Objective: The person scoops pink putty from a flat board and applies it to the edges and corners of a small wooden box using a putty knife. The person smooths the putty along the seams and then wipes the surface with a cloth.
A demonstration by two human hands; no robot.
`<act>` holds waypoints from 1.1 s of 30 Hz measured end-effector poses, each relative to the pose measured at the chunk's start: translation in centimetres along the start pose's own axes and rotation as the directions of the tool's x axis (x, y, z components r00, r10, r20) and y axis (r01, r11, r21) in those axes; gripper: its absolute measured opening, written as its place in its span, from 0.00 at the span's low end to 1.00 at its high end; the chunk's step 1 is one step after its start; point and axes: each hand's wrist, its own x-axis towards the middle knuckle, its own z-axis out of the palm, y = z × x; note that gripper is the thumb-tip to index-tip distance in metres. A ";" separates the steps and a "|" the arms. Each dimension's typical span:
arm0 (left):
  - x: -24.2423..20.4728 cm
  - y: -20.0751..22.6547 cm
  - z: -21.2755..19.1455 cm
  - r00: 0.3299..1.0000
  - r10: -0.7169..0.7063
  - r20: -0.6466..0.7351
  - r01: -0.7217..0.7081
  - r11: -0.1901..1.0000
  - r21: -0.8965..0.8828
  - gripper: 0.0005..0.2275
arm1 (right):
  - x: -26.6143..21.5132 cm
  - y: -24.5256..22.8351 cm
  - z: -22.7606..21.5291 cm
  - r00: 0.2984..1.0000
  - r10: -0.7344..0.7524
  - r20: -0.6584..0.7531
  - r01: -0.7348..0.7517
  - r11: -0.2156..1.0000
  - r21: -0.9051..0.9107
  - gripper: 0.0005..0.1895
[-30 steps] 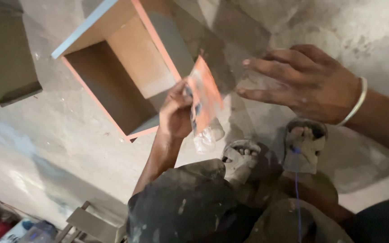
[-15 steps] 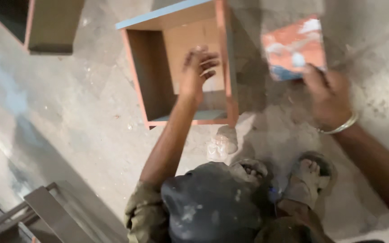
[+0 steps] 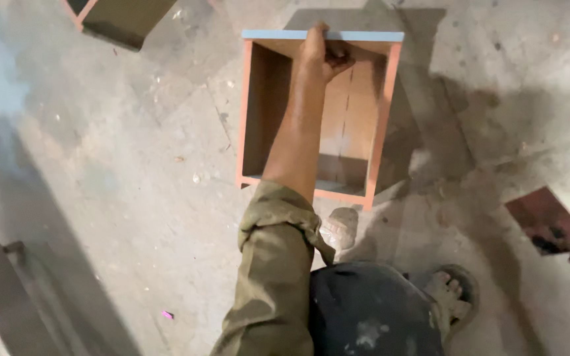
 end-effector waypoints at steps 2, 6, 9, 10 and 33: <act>-0.4 0.1 0.3 1.000 0.032 0.001 -0.031 0.999 -0.039 0.16 | -1.7 1.9 -0.2 0.999 0.052 -0.015 -0.052 0.998 0.038 0.19; -5.6 2.3 -0.3 0.995 0.083 0.052 -0.069 0.972 -0.225 0.12 | -2.6 -1.0 -0.1 0.995 0.095 0.031 -0.096 0.995 0.038 0.20; -13.4 3.8 -3.1 0.969 0.240 0.060 -0.210 0.925 -0.316 0.10 | -1.4 -6.6 -1.6 0.999 0.051 -0.008 -0.051 0.997 -0.058 0.22; -16.2 4.3 -4.0 0.968 0.238 0.072 -0.197 0.909 -0.367 0.11 | -0.7 -8.9 -2.2 0.999 0.044 -0.015 -0.045 0.995 -0.094 0.22; -27.2 20.2 -24.1 0.765 0.636 -0.100 -0.607 0.661 -0.442 0.17 | 13.0 -30.5 -4.2 0.945 -0.294 0.141 0.326 0.869 -0.372 0.20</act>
